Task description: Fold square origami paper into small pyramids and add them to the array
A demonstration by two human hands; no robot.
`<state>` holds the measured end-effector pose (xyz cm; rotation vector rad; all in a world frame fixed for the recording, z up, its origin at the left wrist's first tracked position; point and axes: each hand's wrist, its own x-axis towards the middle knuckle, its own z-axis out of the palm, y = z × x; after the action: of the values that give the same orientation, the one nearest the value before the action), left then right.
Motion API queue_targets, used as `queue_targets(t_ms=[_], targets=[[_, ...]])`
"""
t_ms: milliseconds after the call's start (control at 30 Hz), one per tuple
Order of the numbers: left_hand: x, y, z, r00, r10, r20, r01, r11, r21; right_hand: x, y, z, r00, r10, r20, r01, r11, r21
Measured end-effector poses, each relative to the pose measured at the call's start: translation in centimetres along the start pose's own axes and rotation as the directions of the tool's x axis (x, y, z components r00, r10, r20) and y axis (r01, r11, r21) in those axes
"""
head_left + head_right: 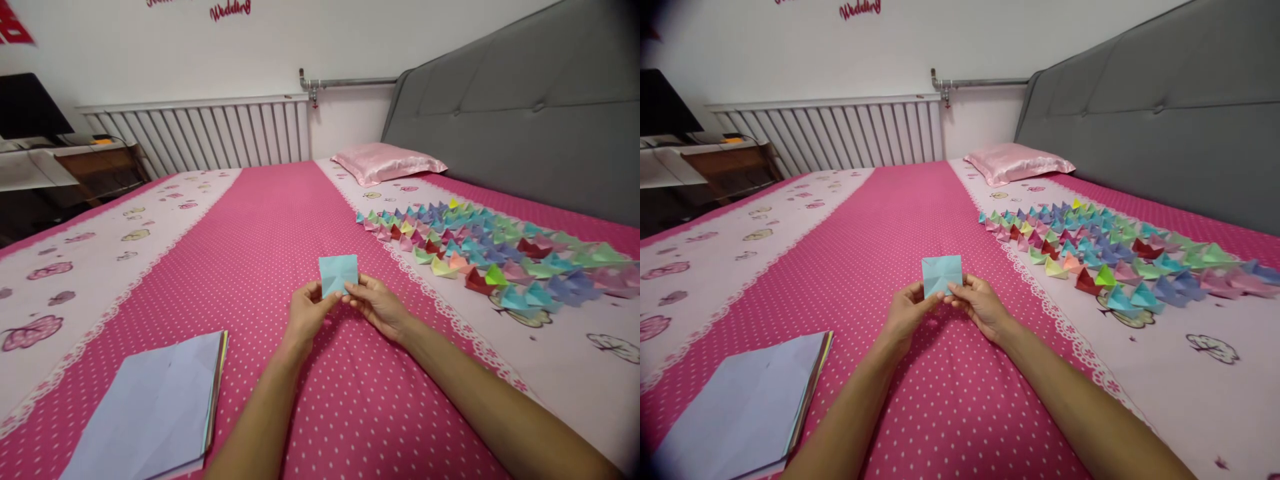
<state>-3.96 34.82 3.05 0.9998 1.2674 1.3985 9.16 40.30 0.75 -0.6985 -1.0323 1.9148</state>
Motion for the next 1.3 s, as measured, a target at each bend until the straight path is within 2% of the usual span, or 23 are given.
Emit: queue_targets(t_ms=[167, 333, 467, 567, 700, 900, 1067, 1167, 1300], targets=[[0.0, 0.3, -0.4, 0.999, 0.020, -0.036, -0.019, 1.000, 0.020, -0.5, 0.0, 0.4, 1.000, -0.027, 0.015, 0.029, 0.994, -0.108], [0.3, 0.6, -0.9, 0.997, 0.053, -0.053, -0.047, 0.993, 0.112, -0.3, -0.2, 0.0, 0.983, -0.186, 0.002, 0.183, 0.969, -0.166], [0.4, 0.6, -1.1, 0.997, 0.059, -0.050, -0.049, 0.983, 0.178, -0.1, -0.4, -0.2, 0.948, -0.316, -0.040, 0.296, 0.920, -0.256], [0.3, 0.5, -1.1, 0.998, 0.022, -0.057, -0.015, 0.993, 0.120, -0.1, -0.6, 0.0, 0.925, -0.380, -0.012, 0.356, 0.877, -0.323], [0.4, 0.1, -1.2, 0.999, -0.013, -0.047, 0.012, 1.000, -0.012, -0.2, -0.5, 0.2, 0.902, -0.432, 0.021, 0.417, 0.854, -0.312], [0.4, -0.3, -0.8, 0.999, -0.026, 0.043, 0.031, 0.992, -0.121, -0.3, -0.1, 0.2, 0.889, -0.453, 0.065, 0.450, 0.841, -0.300], [0.3, 0.2, -0.7, 1.000, 0.009, 0.019, -0.007, 0.996, -0.091, -0.2, 0.1, 0.1, 0.862, -0.489, 0.133, 0.497, 0.768, -0.404], [0.3, 0.3, -0.9, 1.000, 0.018, 0.025, -0.016, 0.998, -0.057, -0.3, 0.1, 0.1, 0.872, -0.461, 0.162, 0.477, 0.731, -0.487], [0.3, 0.2, -1.2, 0.999, 0.017, 0.047, -0.016, 1.000, -0.006, -0.6, -0.2, 0.2, 0.887, -0.441, 0.136, 0.433, 0.692, -0.578]])
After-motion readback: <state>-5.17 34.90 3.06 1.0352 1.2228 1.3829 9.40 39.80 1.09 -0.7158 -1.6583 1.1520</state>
